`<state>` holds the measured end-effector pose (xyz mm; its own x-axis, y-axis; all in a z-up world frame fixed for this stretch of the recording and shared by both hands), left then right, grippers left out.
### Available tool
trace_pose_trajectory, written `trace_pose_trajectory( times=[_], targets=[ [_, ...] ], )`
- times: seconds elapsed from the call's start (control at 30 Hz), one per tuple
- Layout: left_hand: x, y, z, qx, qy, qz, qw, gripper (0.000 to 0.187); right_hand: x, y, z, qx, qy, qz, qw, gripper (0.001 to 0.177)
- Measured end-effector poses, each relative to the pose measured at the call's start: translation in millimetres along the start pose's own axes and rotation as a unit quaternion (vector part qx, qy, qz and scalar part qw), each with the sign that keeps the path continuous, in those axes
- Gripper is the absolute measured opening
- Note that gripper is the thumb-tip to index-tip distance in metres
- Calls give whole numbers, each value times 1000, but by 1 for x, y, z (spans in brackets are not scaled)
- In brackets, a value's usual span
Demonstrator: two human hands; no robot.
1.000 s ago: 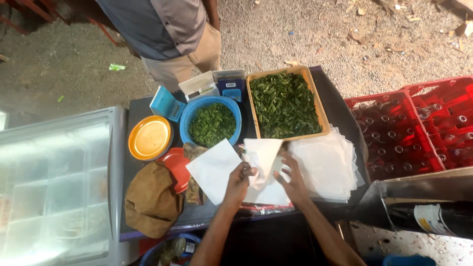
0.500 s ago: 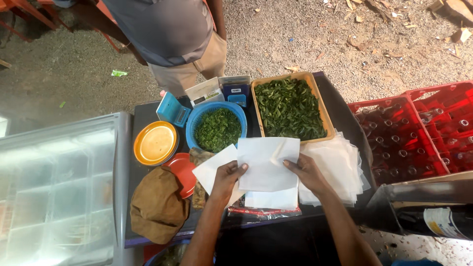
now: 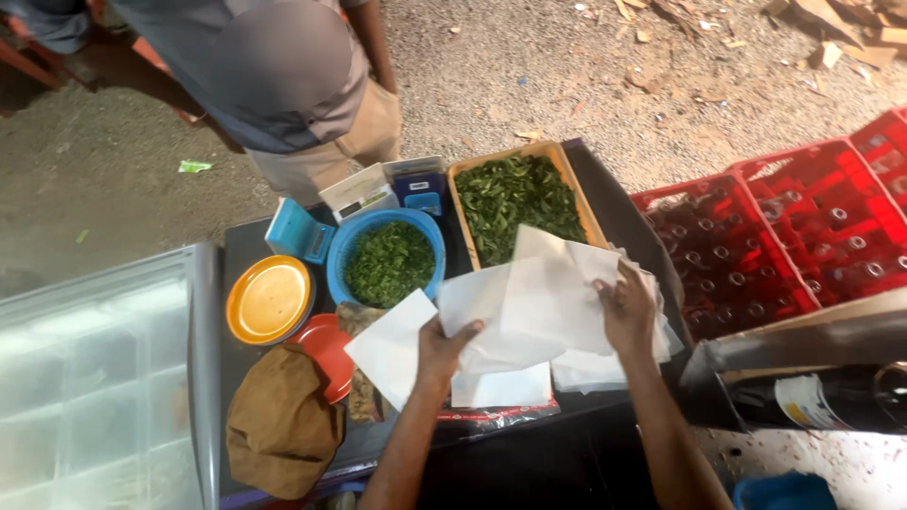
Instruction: The person organizes bank notes, interacts with a customer, handles paper sheets, and serves fried food items from woks into paper-lined containers.
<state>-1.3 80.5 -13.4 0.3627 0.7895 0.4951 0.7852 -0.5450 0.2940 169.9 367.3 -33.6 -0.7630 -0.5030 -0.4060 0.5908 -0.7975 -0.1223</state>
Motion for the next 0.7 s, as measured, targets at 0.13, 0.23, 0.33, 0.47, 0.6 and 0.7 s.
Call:
trace_pose_trajectory(
  times=[0.13, 0.23, 0.33, 0.47, 0.6, 0.7],
  targets=[
    [0, -1, -8, 11, -110, 0, 994, 35, -37, -1, -32, -39, 295, -14, 955, 52],
    [12, 4, -1, -51, -73, 4, 996, 38, -42, 1, -50, 32, 336, 25, 941, 53],
    [36, 8, 9, -86, -13, 34, 996, 39, -42, 6, -19, -124, 377, -60, 916, 61],
    [62, 1, 35, -93, 35, 92, 991, 39, -29, 19, -17, -41, 48, 76, 995, 54],
    [79, -16, 55, 74, -196, 131, 969, 34, -17, 35, -54, 144, -104, 211, 961, 57],
    [66, -11, 66, 18, -226, 66, 972, 39, -32, 20, -81, 121, -38, 158, 979, 55]
  ],
)
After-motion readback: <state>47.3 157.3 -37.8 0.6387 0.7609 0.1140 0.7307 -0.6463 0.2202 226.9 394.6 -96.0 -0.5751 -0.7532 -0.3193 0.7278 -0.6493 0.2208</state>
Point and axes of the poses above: each hand's wrist, its own y-axis away from the middle knuckle, its own x-axis out of the palm, z = x × y, the point moved 6 cm from there along -y, towards the middle knuckle, and after that the axes turned 11 degrees about y, right-handed, at the moved point
